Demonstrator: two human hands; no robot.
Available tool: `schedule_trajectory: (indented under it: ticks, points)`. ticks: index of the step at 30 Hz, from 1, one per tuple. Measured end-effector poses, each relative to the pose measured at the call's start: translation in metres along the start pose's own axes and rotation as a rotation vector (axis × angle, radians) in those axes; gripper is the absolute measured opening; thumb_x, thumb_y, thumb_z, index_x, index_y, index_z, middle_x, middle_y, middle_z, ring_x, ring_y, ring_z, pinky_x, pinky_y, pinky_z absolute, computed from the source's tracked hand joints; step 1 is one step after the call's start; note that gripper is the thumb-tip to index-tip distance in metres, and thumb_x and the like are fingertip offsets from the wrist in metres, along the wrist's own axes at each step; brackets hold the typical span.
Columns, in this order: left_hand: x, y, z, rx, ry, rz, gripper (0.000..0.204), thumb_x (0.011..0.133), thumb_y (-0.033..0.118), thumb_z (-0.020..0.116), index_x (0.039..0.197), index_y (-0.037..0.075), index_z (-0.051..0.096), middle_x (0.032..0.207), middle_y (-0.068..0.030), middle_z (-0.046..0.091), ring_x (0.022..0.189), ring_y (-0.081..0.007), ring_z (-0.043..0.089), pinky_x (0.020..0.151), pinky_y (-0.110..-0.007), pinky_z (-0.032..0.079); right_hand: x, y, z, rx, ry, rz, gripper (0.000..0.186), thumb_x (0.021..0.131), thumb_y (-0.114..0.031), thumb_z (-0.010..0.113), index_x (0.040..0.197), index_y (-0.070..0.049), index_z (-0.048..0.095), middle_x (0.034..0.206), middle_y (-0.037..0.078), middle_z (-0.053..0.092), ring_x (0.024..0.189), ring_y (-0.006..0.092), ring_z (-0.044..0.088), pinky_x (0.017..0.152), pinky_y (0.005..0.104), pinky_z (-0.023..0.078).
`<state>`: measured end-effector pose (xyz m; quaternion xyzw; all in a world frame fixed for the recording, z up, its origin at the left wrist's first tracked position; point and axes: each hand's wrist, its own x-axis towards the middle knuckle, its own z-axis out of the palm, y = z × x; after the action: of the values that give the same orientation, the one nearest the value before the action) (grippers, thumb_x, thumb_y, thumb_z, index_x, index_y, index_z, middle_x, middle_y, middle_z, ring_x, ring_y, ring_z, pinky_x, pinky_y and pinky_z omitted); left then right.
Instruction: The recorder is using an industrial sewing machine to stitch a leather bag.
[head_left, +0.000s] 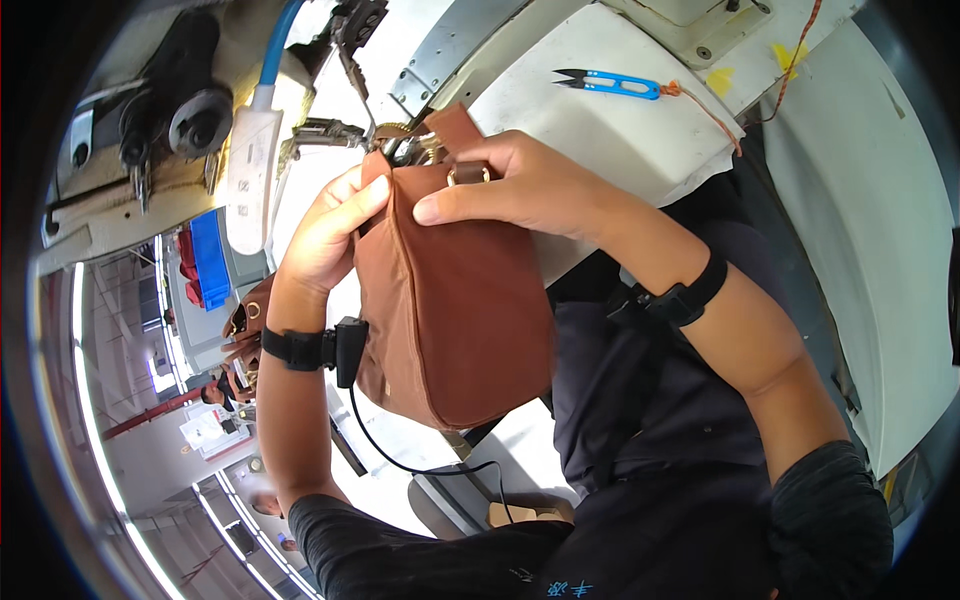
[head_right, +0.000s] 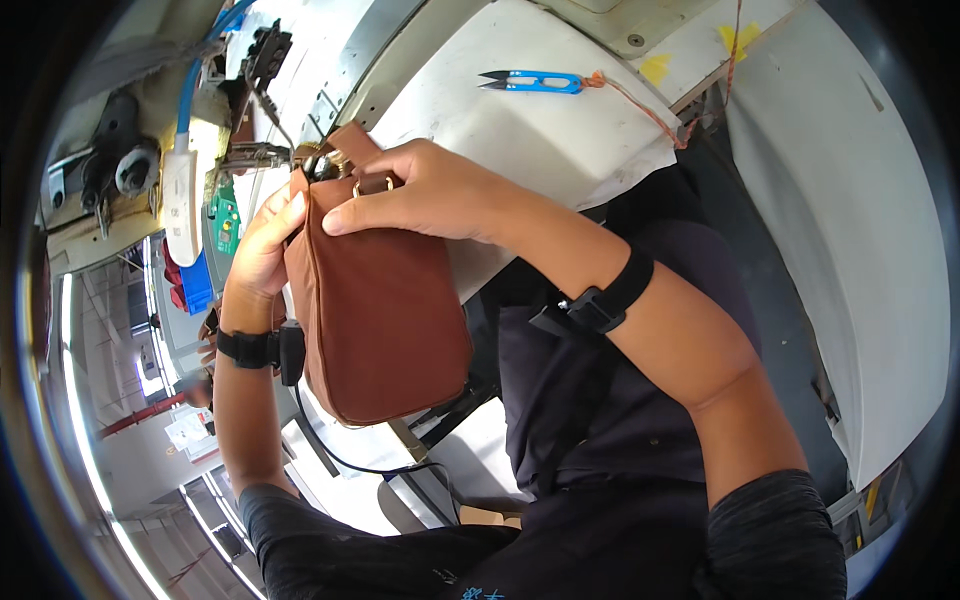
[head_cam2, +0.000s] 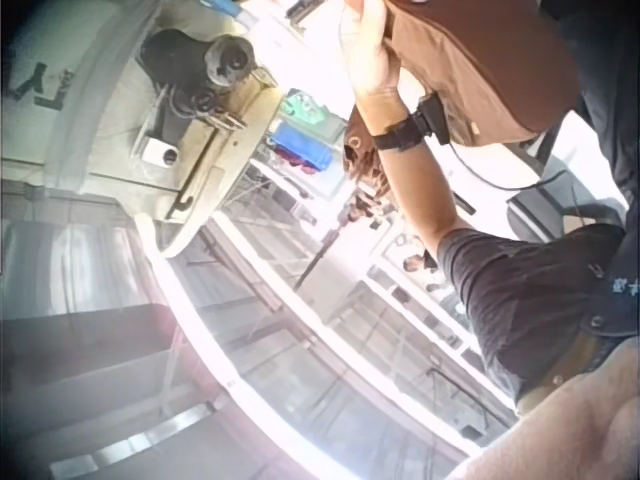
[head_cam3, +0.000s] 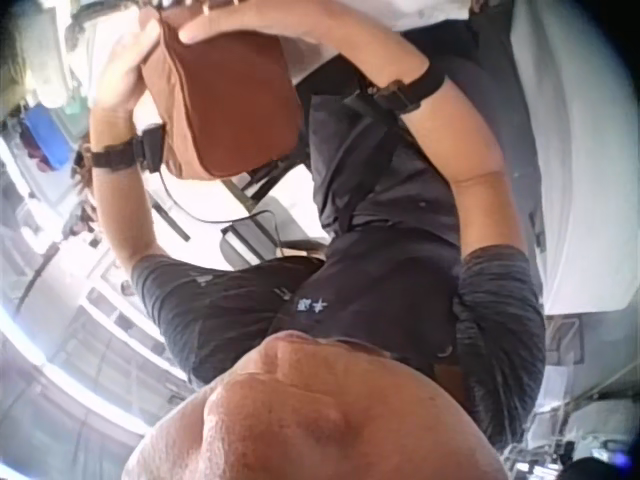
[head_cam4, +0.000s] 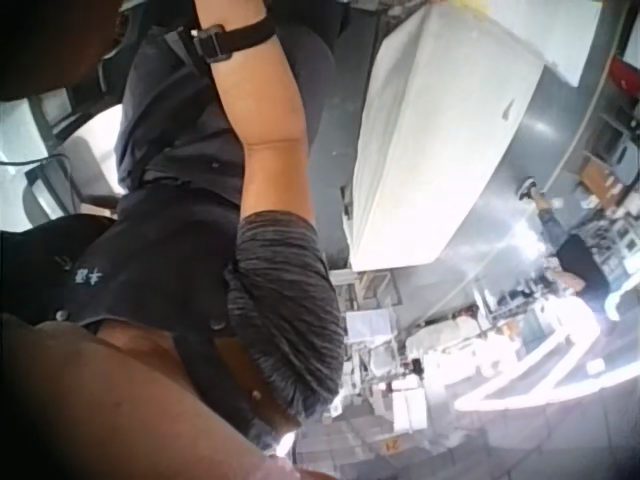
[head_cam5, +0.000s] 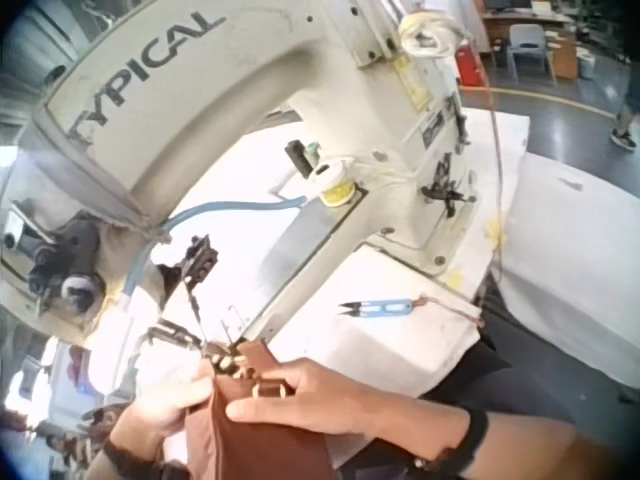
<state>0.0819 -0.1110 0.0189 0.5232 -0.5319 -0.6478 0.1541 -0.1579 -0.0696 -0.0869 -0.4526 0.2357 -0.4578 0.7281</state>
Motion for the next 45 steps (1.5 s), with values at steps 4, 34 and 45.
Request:
schedule_trajectory:
  ticks: [4, 34, 45]
  points:
    - [0.001, 0.001, 0.001, 0.032, -0.004, -0.004, 0.038, 0.101, 0.026, 0.069, 0.132, 0.005, 0.066, 0.126, -0.0032, 0.070, 0.115, -0.0123, 0.063, 0.104, -0.032, 0.047, -0.001, -0.009, -0.004, 0.088, -0.056, 0.056, 0.024, 0.087, -0.028, 0.082, 0.079, -0.008, 0.070, 0.073, -0.007, 0.058, 0.069, 0.0027, 0.051, 0.063, 0.0226, 0.038]
    - [0.003, -0.026, 0.037, 0.227, 0.305, 0.370, 0.029, 0.094, 0.036, 0.079, 0.096, 0.009, 0.067, 0.065, 0.0109, 0.048, 0.057, 0.0012, 0.039, 0.050, -0.019, 0.030, -0.003, -0.041, 0.011, 0.174, 0.111, 0.168, 0.019, 0.087, -0.013, 0.070, 0.098, 0.003, 0.072, 0.091, 0.005, 0.071, 0.079, 0.0102, 0.065, 0.074, 0.0254, 0.053]
    - [0.009, -0.026, 0.031, 0.202, 0.276, 0.364, 0.030, 0.094, 0.036, 0.077, 0.103, 0.008, 0.070, 0.066, 0.0110, 0.051, 0.055, 0.0018, 0.038, 0.049, -0.019, 0.028, 0.007, -0.040, 0.004, 0.175, 0.060, 0.175, 0.017, 0.087, -0.015, 0.070, 0.092, 0.001, 0.072, 0.088, 0.005, 0.071, 0.077, 0.0095, 0.064, 0.072, 0.0257, 0.052]
